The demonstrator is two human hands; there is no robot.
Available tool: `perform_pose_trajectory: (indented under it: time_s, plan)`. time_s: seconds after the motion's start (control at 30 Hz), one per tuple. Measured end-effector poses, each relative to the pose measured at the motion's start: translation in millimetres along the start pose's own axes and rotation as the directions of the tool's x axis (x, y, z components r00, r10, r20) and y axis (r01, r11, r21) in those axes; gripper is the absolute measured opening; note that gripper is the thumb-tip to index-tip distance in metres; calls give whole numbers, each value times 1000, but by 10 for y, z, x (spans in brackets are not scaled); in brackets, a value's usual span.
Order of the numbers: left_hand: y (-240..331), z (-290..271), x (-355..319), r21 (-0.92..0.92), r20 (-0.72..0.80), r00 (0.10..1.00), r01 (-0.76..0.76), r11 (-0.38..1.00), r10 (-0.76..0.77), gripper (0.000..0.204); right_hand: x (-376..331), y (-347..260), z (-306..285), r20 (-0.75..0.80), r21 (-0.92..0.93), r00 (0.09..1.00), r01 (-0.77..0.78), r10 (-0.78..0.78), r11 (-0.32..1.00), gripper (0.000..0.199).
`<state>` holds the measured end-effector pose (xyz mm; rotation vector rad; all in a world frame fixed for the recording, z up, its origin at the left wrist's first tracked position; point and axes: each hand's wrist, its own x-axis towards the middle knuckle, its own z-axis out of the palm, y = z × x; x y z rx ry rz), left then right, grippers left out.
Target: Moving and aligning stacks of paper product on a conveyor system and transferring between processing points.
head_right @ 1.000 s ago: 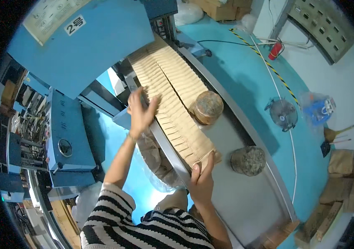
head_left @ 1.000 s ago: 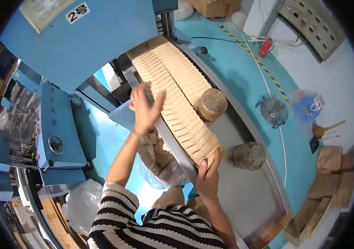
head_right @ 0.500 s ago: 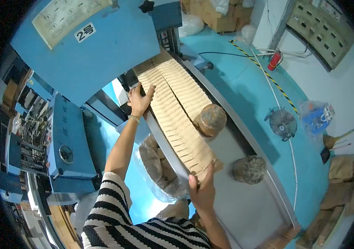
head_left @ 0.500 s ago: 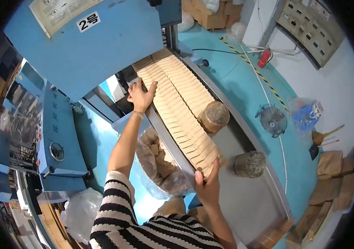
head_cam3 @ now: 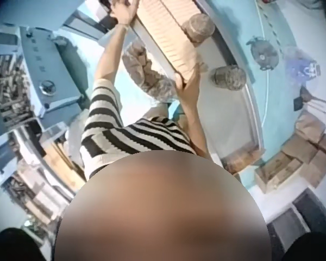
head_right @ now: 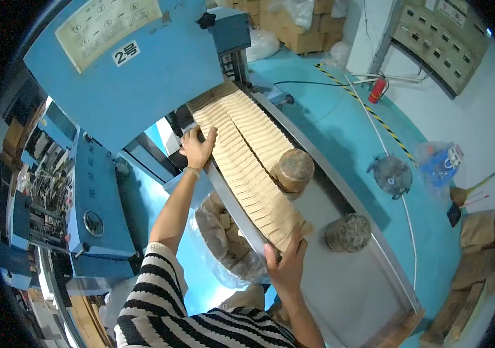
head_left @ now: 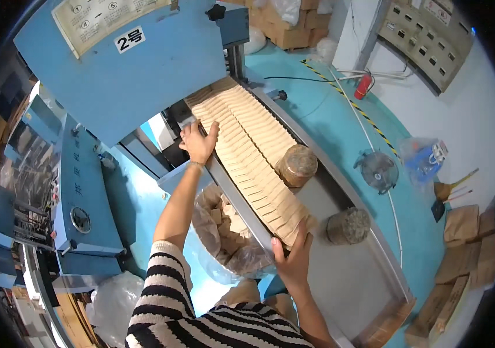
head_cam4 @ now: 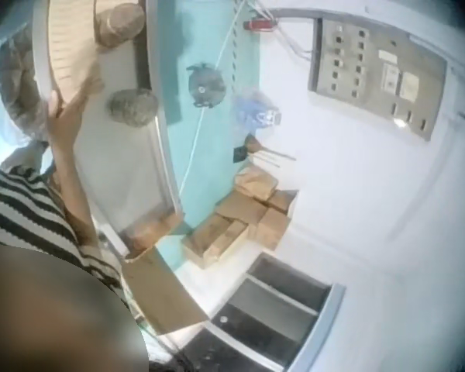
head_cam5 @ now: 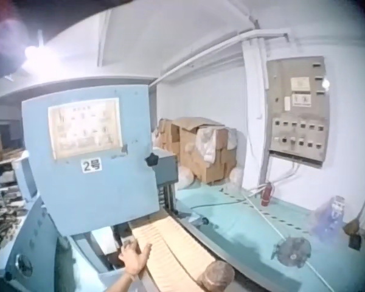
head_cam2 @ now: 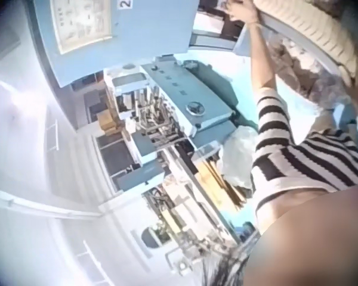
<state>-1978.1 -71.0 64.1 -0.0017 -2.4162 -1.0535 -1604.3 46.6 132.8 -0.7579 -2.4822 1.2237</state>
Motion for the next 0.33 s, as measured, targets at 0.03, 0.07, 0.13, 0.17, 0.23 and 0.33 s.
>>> perform_pose_trajectory:
  time_s: [0.03, 0.07, 0.13, 0.17, 0.23, 0.33]
  plan:
    - [61, -17, 1, -7, 7, 1000, -9, 1000, 9, 68, -1, 30, 2, -12, 1, 1000, -6, 6, 1000, 82]
    - [103, -53, 24, 28, 74, 995, -72, 997, 70, 65, 9, 96, 30, -112, -19, 989, 92, -94, 996, 82]
    - [166, -111, 50, 55, 148, 979, -147, 988, 137, 62, 63, 160, 44, -216, -49, 959, 179, -185, 983, 81]
    - [186, -133, 48, 30, 286, 950, -143, 989, 129, 62, 137, 158, 36, -240, -150, 923, 271, -301, 951, 82]
    - [176, -181, -1, -2, 431, 886, -191, 982, 173, 64, 222, 154, 93, -266, -248, 882, 326, -388, 912, 84]
    - [-10, -315, 315, 155, 483, 853, -305, 940, 197, 66, 539, 102, 77, -54, -107, 976, 203, -209, 973, 92]
